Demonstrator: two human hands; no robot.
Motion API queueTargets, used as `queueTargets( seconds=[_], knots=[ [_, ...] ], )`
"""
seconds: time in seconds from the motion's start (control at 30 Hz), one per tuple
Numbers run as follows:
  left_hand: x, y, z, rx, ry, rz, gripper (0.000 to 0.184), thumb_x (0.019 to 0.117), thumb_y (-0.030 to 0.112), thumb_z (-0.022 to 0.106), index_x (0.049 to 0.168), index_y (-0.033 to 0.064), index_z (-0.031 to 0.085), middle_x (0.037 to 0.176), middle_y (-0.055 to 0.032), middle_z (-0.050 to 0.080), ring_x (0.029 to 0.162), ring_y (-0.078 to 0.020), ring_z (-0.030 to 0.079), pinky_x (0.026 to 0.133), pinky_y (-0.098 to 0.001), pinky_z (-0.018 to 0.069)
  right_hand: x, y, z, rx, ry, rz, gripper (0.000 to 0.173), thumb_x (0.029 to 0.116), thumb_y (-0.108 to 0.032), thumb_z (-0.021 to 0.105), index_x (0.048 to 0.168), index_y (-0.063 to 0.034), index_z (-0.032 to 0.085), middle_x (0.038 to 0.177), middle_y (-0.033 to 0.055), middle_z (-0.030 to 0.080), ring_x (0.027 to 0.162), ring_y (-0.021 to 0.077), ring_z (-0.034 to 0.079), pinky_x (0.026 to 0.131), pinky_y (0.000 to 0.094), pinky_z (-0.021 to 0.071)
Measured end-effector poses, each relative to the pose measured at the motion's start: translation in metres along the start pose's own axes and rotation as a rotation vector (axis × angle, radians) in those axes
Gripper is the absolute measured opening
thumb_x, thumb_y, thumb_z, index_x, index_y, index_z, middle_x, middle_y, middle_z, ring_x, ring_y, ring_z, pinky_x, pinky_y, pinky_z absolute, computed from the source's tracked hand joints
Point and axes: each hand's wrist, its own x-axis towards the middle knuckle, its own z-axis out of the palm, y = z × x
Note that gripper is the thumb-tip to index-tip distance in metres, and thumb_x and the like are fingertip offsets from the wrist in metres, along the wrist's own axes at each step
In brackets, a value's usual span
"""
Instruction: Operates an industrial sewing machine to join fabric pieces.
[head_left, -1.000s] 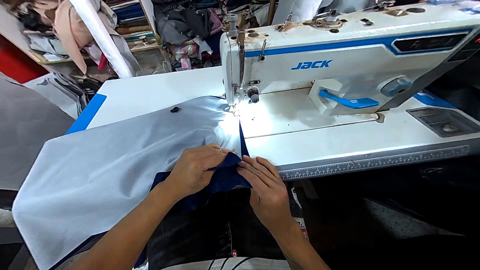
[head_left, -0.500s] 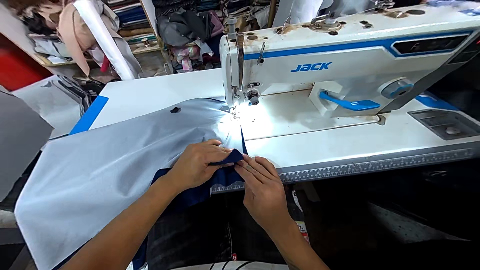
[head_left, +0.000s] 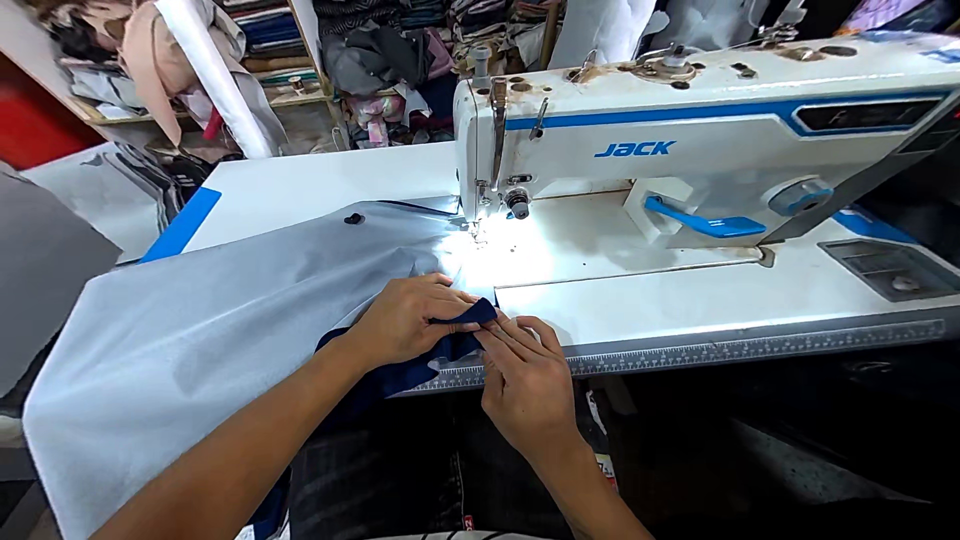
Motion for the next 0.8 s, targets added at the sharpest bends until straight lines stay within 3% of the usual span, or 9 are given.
queueTargets(
  seconds=[0.3, 0.8],
  knots=[
    [0.004, -0.021, -0.004, -0.014, -0.016, 0.049, 0.021, 0.1013, 0.027, 0.065, 0.105, 0.0149, 0.082, 0.111, 0.0035, 0.078, 0.116, -0.0099, 0.069, 0.115, -0.0361, 0.0465, 0.011, -0.005, -0.001, -0.044, -0.073, 0.031, 0.032, 0.1009, -0.02, 0.05, 0.111, -0.0162, 0.08, 0.123, -0.0028, 0.075, 0.124, 0.0122, 0.065, 0.116, 0.043, 0.0404],
    [0.01, -0.036, -0.01, 0.048, 0.041, 0.048, 0.02, 0.1007, 0.022, 0.064, 0.102, 0.012, 0.081, 0.108, 0.0019, 0.078, 0.114, -0.0127, 0.069, 0.11, -0.0347, 0.0503, 0.029, 0.007, 0.004, -0.026, -0.089, 0.055, 0.029, 0.1019, -0.017, 0.052, 0.108, -0.0139, 0.079, 0.122, -0.0019, 0.075, 0.125, 0.0128, 0.064, 0.116, 0.0433, 0.0398]
  ],
)
